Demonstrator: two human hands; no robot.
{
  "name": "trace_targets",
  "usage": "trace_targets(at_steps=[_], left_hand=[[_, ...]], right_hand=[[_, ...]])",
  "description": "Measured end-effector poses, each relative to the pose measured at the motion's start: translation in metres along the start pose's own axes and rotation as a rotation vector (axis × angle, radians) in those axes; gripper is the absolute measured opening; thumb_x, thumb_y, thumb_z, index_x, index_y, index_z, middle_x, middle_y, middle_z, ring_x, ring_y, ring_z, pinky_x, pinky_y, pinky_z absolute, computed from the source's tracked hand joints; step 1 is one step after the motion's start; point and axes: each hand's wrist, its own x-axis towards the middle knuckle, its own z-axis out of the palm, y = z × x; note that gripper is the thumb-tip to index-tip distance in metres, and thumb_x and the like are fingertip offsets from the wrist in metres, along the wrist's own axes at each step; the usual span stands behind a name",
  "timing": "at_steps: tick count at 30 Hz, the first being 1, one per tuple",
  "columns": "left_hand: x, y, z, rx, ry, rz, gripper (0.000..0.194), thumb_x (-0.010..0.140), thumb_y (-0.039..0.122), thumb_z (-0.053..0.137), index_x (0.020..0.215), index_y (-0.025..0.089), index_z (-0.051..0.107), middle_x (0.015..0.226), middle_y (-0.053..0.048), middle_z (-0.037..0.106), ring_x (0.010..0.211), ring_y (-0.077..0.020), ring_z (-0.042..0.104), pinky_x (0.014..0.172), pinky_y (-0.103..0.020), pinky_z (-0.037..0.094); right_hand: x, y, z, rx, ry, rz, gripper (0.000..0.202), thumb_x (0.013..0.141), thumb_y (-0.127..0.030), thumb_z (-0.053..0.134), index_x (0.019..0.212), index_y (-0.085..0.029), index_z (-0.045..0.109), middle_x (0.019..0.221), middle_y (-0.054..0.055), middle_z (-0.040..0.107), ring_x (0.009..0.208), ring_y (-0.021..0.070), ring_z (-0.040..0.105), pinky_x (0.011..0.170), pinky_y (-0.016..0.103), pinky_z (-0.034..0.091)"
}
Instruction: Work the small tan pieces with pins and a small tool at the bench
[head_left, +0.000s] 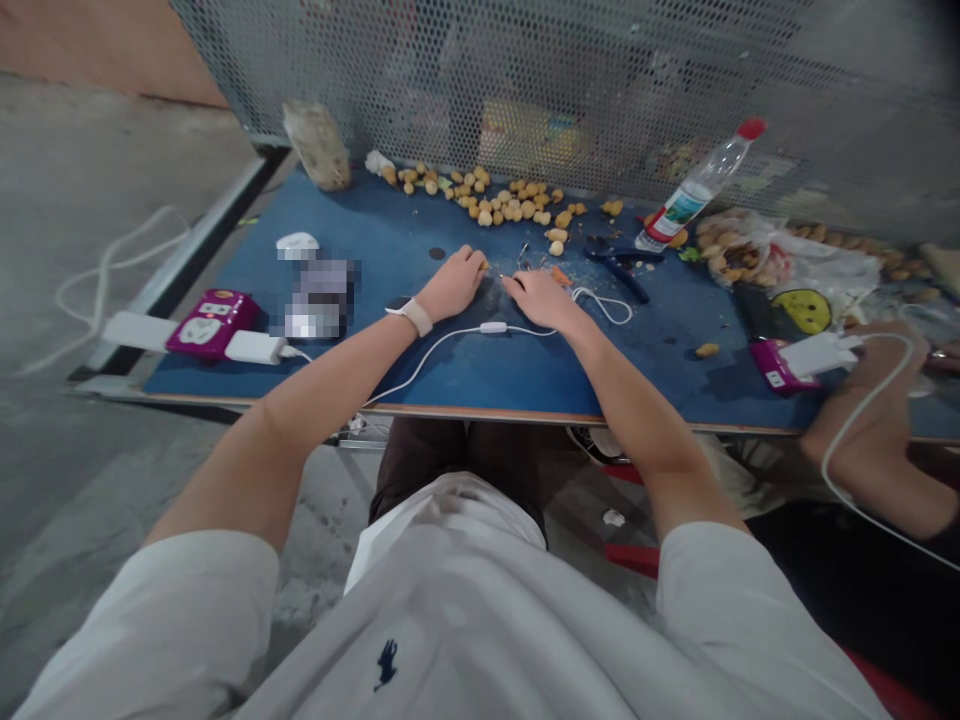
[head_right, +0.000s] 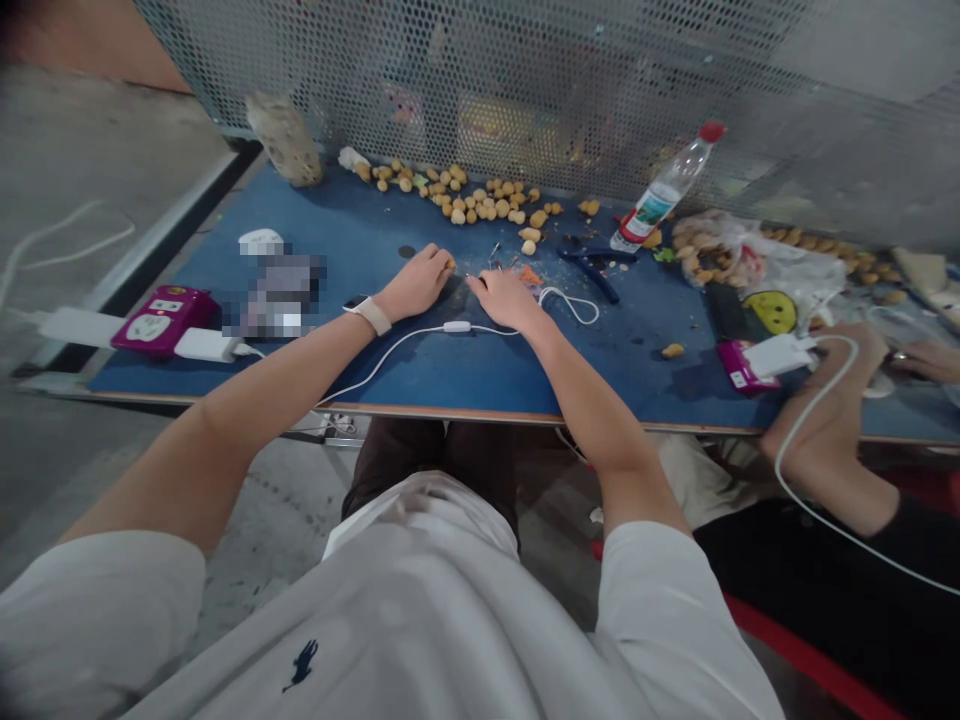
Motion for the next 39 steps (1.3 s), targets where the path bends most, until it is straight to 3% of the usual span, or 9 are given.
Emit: trace_targets(at_steps=[7,14,18,24,29,39], left_hand=[[0.0,-0.005,0.005,-0.015,-0.002,0.048,0.043,0.128,0.019,0.035,0.142,0.014,0.075,0.15,-0.03,0.074,0.148,-0.0459,0.07,0.137,-0.073,0.059],[0.001,-0.011,0.011,-0.011,0.035,0.069,0.043,0.131,0.023,0.034,0.142,0.017,0.074,0.147,-0.028,0.076,0.143,-0.043,0.073,0.135,-0.068,0.063],[0.002,-0.011,0.01,-0.01,0.024,0.074,0.04,0.13,0.024,0.038,0.143,0.019,0.076,0.146,-0.026,0.078,0.144,-0.0429,0.073,0.133,-0.066,0.062],[0.002,-0.006,0.006,0.016,-0.009,0.017,0.047,0.127,0.022,0.035,0.144,0.014,0.078,0.149,-0.032,0.078,0.144,-0.0476,0.073,0.133,-0.069,0.061],[0.001,-0.009,0.01,-0.014,0.017,0.038,0.046,0.129,0.025,0.037,0.149,0.016,0.077,0.148,-0.028,0.078,0.147,-0.0455,0.072,0.135,-0.069,0.06],[-0.001,-0.006,0.005,-0.036,-0.008,0.067,0.039,0.13,0.025,0.039,0.143,0.018,0.075,0.148,-0.028,0.077,0.146,-0.0442,0.073,0.135,-0.068,0.061]], right_hand=[[-0.002,-0.003,-0.001,-0.024,0.004,-0.005,0.051,0.139,-0.05,0.054,0.108,-0.022,0.083,0.132,0.024,0.094,0.129,0.0411,0.086,0.107,0.046,0.059],[0.001,0.0,0.001,-0.009,0.025,0.016,0.048,0.139,-0.049,0.057,0.111,-0.022,0.084,0.137,0.025,0.094,0.134,0.0428,0.086,0.114,0.048,0.058],[0.0,0.001,0.001,-0.006,0.029,0.0,0.053,0.14,-0.052,0.052,0.106,-0.023,0.081,0.131,0.023,0.094,0.132,0.041,0.086,0.11,0.046,0.059],[-0.002,0.002,-0.001,-0.01,-0.013,-0.014,0.052,0.14,-0.052,0.051,0.107,-0.023,0.08,0.127,0.022,0.094,0.123,0.04,0.086,0.103,0.046,0.058],[-0.003,0.003,-0.003,-0.005,-0.013,-0.019,0.049,0.139,-0.05,0.054,0.108,-0.023,0.082,0.128,0.022,0.094,0.124,0.039,0.085,0.102,0.044,0.058],[0.003,0.005,0.0,-0.011,0.049,0.028,0.047,0.138,-0.044,0.056,0.105,-0.023,0.082,0.128,0.023,0.093,0.13,0.0403,0.085,0.114,0.048,0.059]])
